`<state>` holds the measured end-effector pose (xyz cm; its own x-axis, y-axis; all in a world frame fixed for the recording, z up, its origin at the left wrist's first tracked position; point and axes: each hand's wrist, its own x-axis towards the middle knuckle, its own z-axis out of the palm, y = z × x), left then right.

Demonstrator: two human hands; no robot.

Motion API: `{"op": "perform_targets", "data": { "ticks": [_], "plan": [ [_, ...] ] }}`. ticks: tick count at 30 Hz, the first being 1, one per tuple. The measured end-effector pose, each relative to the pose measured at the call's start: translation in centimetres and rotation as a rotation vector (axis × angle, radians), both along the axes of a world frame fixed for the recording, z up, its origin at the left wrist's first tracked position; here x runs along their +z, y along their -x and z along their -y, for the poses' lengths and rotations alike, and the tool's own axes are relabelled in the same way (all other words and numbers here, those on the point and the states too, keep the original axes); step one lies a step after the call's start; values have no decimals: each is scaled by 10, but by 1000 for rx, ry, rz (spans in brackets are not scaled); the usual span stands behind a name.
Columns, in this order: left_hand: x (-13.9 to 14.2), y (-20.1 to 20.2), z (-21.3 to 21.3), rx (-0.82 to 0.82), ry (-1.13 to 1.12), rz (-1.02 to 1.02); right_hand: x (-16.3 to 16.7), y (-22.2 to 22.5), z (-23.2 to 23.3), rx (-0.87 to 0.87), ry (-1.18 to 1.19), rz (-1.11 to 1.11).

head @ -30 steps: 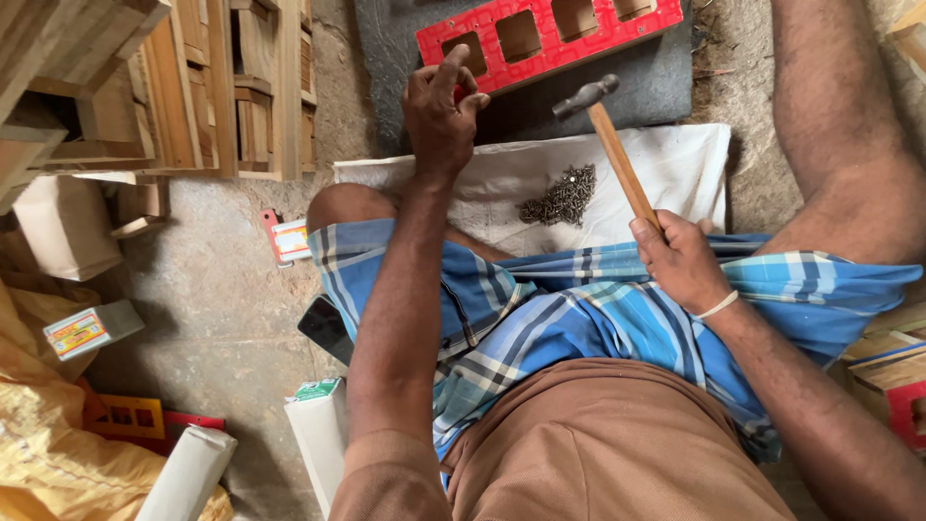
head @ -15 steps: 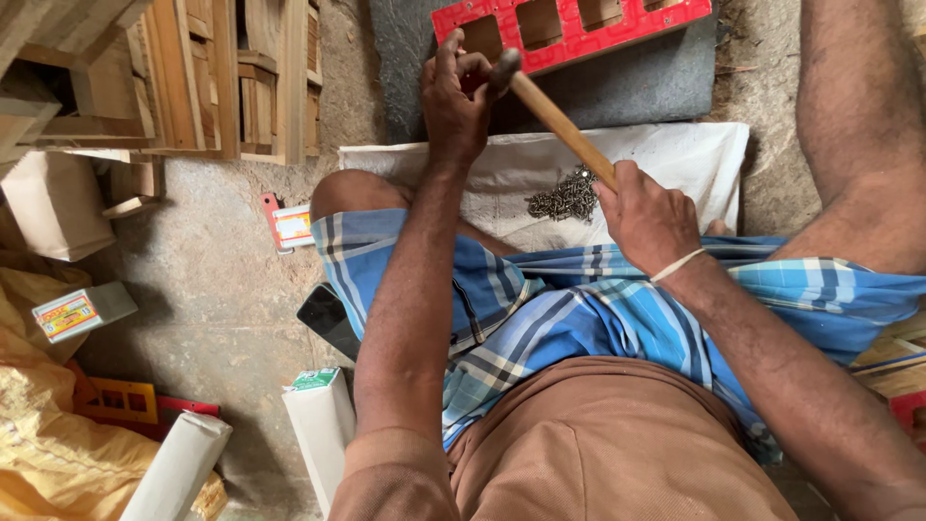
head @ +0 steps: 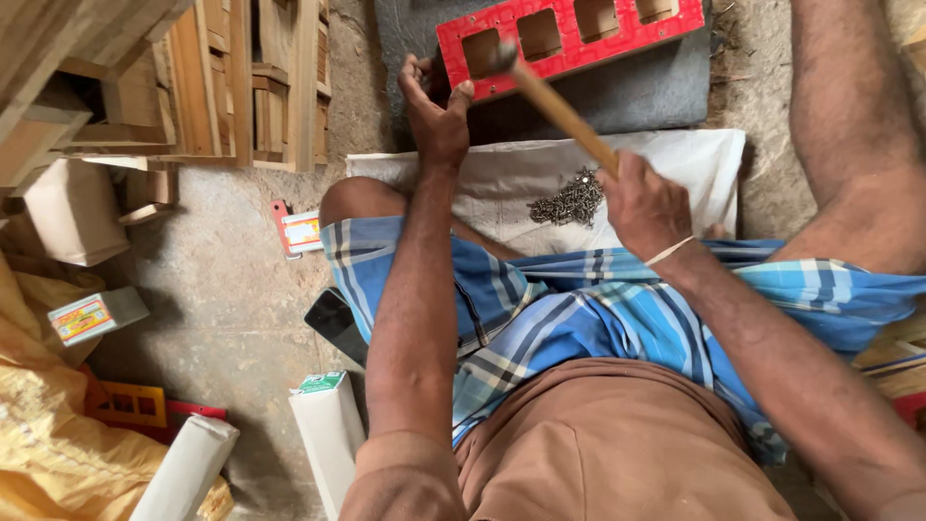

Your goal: The person sits on the floor and uses a hammer to drive nails into small wooden blocks with rectangular cutouts. They repeatedly pick up blocks, place them on a work surface, hammer nails, and set the finished pieces aside.

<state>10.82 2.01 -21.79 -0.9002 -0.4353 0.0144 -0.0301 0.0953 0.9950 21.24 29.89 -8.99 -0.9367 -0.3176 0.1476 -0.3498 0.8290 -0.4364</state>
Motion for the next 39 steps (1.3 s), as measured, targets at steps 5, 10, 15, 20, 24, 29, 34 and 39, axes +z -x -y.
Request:
{"op": "perform_targets", "data": {
  "ticks": [5,10,15,20,24,29,34,39],
  "plan": [
    [6,-1,-2,-45,36,-28,5,-5,-8,-71,320,-113],
    [1,-3,0,-60,-11,28,1,-11,-7,-21,-105,63],
    [26,16,16,-294,299,-25,-11,-36,-54,-308,88,241],
    [96,41,23,-722,784,40,8,-59,-115,-470,182,695],
    [169,9,-10,-696,1074,-160,16,-42,-99,-226,146,65],
    [214,-97,-123,-861,1451,-673,-15,-3,-25,-666,1929,854],
    [203,-149,-130,-920,888,-906,11,-53,-51,-463,1990,679],
    [127,-158,-73,-676,782,-441,110,-188,-188,-417,1122,314]
  ]
}}
